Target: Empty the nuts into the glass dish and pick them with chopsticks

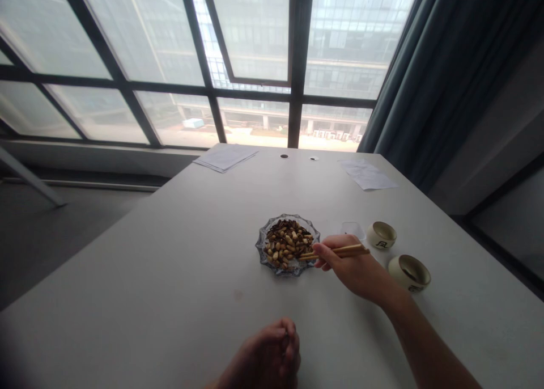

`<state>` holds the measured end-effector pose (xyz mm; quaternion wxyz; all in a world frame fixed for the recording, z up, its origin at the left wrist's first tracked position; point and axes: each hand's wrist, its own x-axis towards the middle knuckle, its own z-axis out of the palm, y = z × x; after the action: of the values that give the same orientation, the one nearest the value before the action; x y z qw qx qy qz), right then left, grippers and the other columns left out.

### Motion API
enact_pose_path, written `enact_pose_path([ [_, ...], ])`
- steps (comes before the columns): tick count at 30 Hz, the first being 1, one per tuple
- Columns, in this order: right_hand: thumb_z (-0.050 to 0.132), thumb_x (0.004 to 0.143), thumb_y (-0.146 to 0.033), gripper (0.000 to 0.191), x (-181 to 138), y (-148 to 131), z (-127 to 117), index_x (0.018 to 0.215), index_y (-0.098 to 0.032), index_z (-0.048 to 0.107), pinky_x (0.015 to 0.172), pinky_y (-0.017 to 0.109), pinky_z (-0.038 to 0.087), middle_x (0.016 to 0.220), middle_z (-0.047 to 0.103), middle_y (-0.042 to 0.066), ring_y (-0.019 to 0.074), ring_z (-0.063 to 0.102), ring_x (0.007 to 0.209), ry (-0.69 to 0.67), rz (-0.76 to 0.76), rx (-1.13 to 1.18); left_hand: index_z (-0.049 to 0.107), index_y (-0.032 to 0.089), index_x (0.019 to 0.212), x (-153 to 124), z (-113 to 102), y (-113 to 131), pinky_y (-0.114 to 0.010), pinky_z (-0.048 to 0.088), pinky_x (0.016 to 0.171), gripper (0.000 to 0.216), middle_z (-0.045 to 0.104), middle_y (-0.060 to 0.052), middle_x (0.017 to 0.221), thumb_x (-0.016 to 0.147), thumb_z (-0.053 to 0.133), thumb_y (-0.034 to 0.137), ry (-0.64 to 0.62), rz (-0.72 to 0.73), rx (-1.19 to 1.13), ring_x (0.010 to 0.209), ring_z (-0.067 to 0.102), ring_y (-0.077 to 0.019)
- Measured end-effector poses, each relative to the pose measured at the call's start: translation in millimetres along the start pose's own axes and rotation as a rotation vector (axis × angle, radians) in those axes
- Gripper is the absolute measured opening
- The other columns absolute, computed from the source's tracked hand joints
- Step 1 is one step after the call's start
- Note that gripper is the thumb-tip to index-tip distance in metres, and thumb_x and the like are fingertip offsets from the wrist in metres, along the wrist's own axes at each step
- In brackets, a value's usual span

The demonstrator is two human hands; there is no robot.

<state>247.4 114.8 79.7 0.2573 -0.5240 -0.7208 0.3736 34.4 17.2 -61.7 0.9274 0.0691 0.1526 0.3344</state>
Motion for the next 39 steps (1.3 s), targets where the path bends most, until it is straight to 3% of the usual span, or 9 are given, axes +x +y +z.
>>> enact_pose_path([
  [10,0.065,0.088,-0.059,0.047,-3.6,11.3,2.3,0.091,-0.014,0.078,0.072,0.035,0.066,0.082,0.079,0.011,0.0260,0.078,0.075,0.191,0.062,0.214,0.065,0.018,0.088,-1.6,-0.5,-1.2,-0.023,0.025,0.059,0.009,0.058,0.002,0.071,0.082,0.070,0.024,-0.010,0.001,0.003,0.058,0.051,-0.0085],
  [14,0.070,0.085,-0.059,0.046,-15.2,1.4,-15.3,0.086,-0.014,0.079,0.071,0.037,0.067,0.080,0.079,0.013,0.0276,0.078,0.072,0.294,0.037,0.302,0.065,0.018,0.088,-0.5,-1.5,-0.5,-0.023,0.025,0.058,0.009,0.058,0.002,0.070,0.082,0.070,0.023,-0.005,-0.008,-0.005,0.058,0.051,-0.0085],
  [18,0.073,0.081,-0.060,0.045,-41.4,2.5,-47.6,0.083,-0.016,0.081,0.069,0.040,0.068,0.077,0.078,0.015,0.0313,0.078,0.070,0.493,0.041,0.333,0.064,0.018,0.088,-1.3,-1.4,-0.7,-0.022,0.027,0.059,0.011,0.058,0.003,0.071,0.081,0.072,0.023,0.007,0.000,-0.009,0.058,0.050,-0.0075],
  [23,0.074,0.083,-0.056,0.034,-96.9,39.7,-91.2,0.077,-0.023,0.082,0.067,0.034,0.068,0.076,0.077,0.015,0.0310,0.077,0.067,0.843,0.043,0.405,0.063,0.019,0.088,-4.2,2.2,-0.4,-0.020,0.029,0.059,0.014,0.057,0.003,0.072,0.080,0.074,0.022,0.049,-0.011,-0.004,0.060,0.052,-0.0069],
  [26,0.072,0.086,-0.052,0.031,-132.5,71.5,-102.4,0.072,-0.026,0.081,0.067,0.030,0.067,0.074,0.076,0.014,0.0296,0.077,0.066,1.013,0.097,0.437,0.064,0.018,0.088,-4.7,3.2,0.4,-0.020,0.029,0.058,0.013,0.059,0.003,0.072,0.081,0.074,0.021,0.061,-0.010,-0.017,0.060,0.053,-0.0073],
  [30,0.067,0.090,-0.047,0.031,-163.3,110.4,-99.6,0.070,-0.028,0.080,0.064,0.027,0.067,0.073,0.077,0.013,0.0304,0.077,0.067,1.054,0.133,0.422,0.065,0.016,0.087,-3.6,1.8,1.6,-0.019,0.030,0.059,0.013,0.060,0.002,0.072,0.080,0.076,0.020,0.064,-0.004,-0.018,0.062,0.055,-0.0074],
  [33,0.071,0.086,-0.049,0.032,-170.5,129.4,-95.5,0.071,-0.022,0.079,0.063,0.027,0.067,0.072,0.077,0.014,0.0318,0.077,0.067,1.054,0.207,0.436,0.065,0.017,0.088,-2.7,1.8,2.0,-0.019,0.030,0.058,0.014,0.060,0.002,0.072,0.081,0.076,0.021,0.050,0.013,0.004,0.059,0.052,-0.0069],
  [39,0.082,0.072,-0.053,0.039,-174.9,137.2,-96.1,0.077,-0.015,0.078,0.062,0.030,0.068,0.074,0.077,0.014,0.0300,0.077,0.063,1.077,0.260,0.451,0.066,0.016,0.087,-4.1,4.8,1.2,-0.020,0.029,0.057,0.012,0.059,0.002,0.071,0.082,0.075,0.021,0.033,0.029,0.025,0.058,0.051,-0.0069],
])
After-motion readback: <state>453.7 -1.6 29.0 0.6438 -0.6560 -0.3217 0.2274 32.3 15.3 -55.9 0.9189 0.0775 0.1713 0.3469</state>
